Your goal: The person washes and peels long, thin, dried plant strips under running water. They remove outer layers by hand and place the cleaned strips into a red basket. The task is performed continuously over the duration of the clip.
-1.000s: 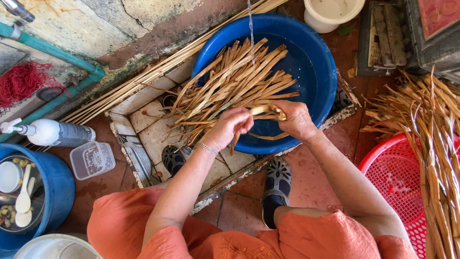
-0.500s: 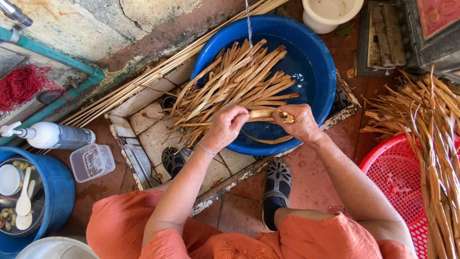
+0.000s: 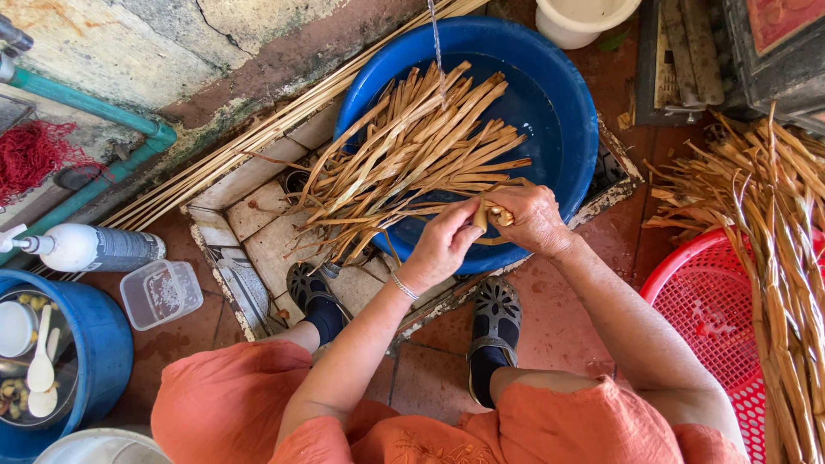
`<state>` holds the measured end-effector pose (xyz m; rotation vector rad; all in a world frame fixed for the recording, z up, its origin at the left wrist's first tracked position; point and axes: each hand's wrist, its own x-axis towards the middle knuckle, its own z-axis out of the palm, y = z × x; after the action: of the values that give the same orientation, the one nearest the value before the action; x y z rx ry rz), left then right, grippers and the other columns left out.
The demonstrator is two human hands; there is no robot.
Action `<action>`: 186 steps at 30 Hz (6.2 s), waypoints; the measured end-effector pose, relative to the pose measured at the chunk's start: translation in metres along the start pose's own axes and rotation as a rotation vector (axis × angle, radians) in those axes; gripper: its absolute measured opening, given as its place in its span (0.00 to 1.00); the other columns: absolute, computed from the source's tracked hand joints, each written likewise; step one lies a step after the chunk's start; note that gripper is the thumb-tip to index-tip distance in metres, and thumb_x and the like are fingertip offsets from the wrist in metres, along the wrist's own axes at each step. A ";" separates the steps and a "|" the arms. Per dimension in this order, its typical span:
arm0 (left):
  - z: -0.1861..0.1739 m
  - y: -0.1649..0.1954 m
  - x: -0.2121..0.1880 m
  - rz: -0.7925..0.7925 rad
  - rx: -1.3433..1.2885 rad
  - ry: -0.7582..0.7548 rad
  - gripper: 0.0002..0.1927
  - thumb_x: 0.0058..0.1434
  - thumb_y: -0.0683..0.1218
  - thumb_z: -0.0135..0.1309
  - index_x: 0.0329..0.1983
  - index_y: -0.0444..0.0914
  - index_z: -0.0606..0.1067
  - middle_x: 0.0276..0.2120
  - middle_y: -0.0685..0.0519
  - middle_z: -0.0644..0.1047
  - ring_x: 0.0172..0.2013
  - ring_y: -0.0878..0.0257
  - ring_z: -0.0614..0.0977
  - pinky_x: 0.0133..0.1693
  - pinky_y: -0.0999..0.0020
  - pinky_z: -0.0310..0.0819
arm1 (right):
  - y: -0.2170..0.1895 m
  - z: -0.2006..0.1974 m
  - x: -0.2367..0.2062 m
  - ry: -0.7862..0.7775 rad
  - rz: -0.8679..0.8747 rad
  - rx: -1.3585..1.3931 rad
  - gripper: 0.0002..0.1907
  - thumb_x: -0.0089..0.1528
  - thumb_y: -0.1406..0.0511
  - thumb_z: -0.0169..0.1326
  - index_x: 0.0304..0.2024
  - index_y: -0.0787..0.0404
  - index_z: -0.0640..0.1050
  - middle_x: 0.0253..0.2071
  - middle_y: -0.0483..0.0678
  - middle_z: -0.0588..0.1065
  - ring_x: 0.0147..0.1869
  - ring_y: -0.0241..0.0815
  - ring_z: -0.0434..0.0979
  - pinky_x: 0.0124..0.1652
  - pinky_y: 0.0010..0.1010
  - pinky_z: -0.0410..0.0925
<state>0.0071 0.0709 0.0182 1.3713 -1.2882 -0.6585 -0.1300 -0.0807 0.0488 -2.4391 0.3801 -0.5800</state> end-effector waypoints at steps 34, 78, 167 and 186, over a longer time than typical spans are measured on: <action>0.027 -0.065 -0.016 -0.262 0.159 -0.117 0.10 0.74 0.46 0.50 0.43 0.36 0.79 0.22 0.53 0.78 0.17 0.67 0.72 0.19 0.71 0.66 | 0.033 -0.004 0.011 0.579 1.026 1.150 0.13 0.70 0.60 0.45 0.34 0.59 0.75 0.32 0.47 0.78 0.38 0.39 0.82 0.40 0.40 0.81; -0.032 -0.159 0.057 -0.795 1.018 -0.448 0.28 0.66 0.50 0.52 0.68 0.38 0.66 0.71 0.51 0.57 0.70 0.54 0.57 0.67 0.31 0.45 | 0.105 0.002 -0.028 0.436 1.046 1.110 0.08 0.67 0.65 0.55 0.46 0.63 0.79 0.19 0.38 0.59 0.21 0.31 0.57 0.26 0.28 0.60; -0.044 -0.035 0.034 -0.474 -0.265 -0.186 0.10 0.72 0.49 0.54 0.40 0.37 0.76 0.28 0.49 0.74 0.26 0.63 0.73 0.29 0.69 0.72 | 0.013 -0.014 -0.015 0.018 0.203 0.307 0.05 0.63 0.69 0.62 0.41 0.63 0.81 0.37 0.48 0.82 0.39 0.37 0.83 0.39 0.28 0.75; -0.003 -0.005 0.021 -0.266 -0.190 -0.113 0.23 0.67 0.44 0.58 0.64 0.34 0.73 0.47 0.46 0.82 0.42 0.66 0.83 0.45 0.73 0.81 | -0.002 -0.022 -0.011 0.039 0.030 0.065 0.24 0.44 0.76 0.60 0.45 0.63 0.80 0.42 0.54 0.81 0.45 0.54 0.82 0.41 0.39 0.74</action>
<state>0.0165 0.0513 0.0203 1.3744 -1.1075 -1.0273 -0.1502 -0.0854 0.0625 -2.3595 0.4068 -0.6191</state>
